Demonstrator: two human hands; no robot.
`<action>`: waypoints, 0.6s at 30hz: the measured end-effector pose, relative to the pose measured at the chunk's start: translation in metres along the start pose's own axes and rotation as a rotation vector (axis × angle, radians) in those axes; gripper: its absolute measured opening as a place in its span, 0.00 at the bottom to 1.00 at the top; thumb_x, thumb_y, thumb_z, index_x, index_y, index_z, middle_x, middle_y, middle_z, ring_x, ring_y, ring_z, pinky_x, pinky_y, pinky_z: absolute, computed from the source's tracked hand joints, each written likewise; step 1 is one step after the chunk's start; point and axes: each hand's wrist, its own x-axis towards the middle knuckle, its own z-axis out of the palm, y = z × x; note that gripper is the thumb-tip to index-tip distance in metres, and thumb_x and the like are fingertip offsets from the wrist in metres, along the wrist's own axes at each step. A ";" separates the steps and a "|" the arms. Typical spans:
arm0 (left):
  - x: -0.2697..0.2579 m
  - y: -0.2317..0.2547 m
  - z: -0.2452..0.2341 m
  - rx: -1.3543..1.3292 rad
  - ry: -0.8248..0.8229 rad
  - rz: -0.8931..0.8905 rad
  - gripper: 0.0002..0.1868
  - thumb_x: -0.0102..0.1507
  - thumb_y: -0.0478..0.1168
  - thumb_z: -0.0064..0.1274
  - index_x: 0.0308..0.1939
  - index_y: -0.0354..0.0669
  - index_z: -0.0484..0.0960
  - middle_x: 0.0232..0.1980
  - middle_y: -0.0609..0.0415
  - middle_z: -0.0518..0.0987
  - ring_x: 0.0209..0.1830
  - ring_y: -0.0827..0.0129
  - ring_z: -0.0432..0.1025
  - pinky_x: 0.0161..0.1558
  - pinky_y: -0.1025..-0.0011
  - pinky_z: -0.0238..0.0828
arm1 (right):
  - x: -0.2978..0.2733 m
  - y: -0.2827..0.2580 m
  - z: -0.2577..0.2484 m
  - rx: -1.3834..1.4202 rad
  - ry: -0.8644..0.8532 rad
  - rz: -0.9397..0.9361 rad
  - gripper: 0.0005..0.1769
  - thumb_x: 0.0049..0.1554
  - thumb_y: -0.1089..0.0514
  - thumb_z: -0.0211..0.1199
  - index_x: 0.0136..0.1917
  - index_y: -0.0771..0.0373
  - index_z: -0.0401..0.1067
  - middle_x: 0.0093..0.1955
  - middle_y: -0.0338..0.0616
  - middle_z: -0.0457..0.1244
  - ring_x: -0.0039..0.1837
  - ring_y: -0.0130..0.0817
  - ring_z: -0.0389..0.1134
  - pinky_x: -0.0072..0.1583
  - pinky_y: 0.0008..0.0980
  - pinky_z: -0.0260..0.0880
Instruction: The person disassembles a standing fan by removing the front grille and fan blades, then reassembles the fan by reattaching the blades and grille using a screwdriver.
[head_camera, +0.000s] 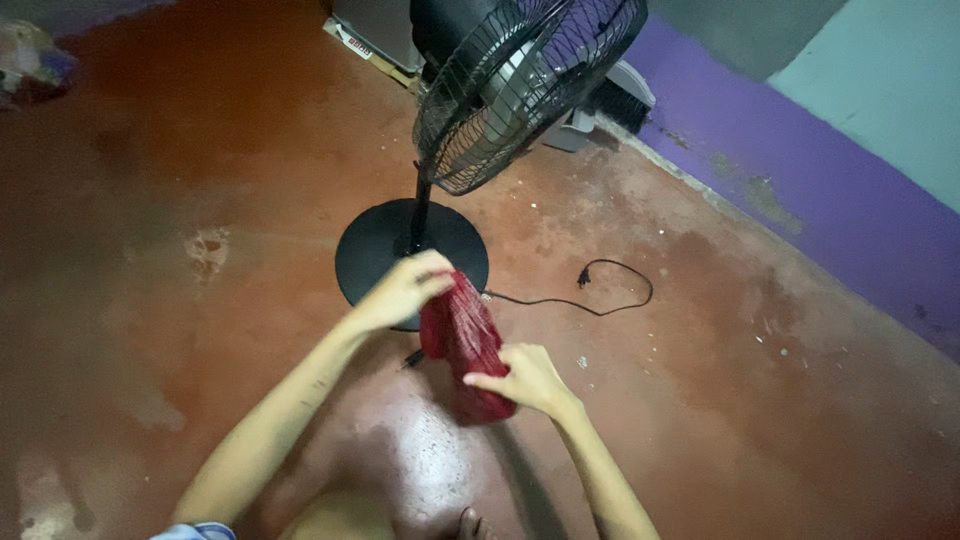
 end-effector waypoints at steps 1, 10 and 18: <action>0.000 0.002 -0.017 0.030 0.053 -0.006 0.07 0.66 0.35 0.54 0.44 0.35 0.82 0.42 0.51 0.79 0.44 0.67 0.75 0.48 0.70 0.71 | 0.000 0.002 0.001 -0.203 -0.072 -0.021 0.34 0.51 0.27 0.70 0.35 0.62 0.79 0.35 0.48 0.68 0.41 0.46 0.70 0.47 0.43 0.71; -0.027 -0.021 -0.051 0.300 0.244 -0.044 0.11 0.62 0.26 0.47 0.45 0.35 0.82 0.43 0.45 0.80 0.45 0.56 0.77 0.48 0.66 0.71 | 0.003 0.017 0.003 -0.592 0.063 -0.316 0.11 0.50 0.55 0.60 0.45 0.58 0.78 0.53 0.44 0.68 0.59 0.44 0.66 0.55 0.44 0.66; -0.031 -0.084 -0.060 0.224 0.286 -0.269 0.13 0.64 0.28 0.46 0.47 0.40 0.85 0.39 0.40 0.85 0.39 0.57 0.81 0.45 0.65 0.73 | -0.010 0.032 -0.052 0.021 0.220 -0.144 0.08 0.59 0.56 0.65 0.50 0.61 0.76 0.45 0.47 0.65 0.51 0.44 0.63 0.56 0.42 0.64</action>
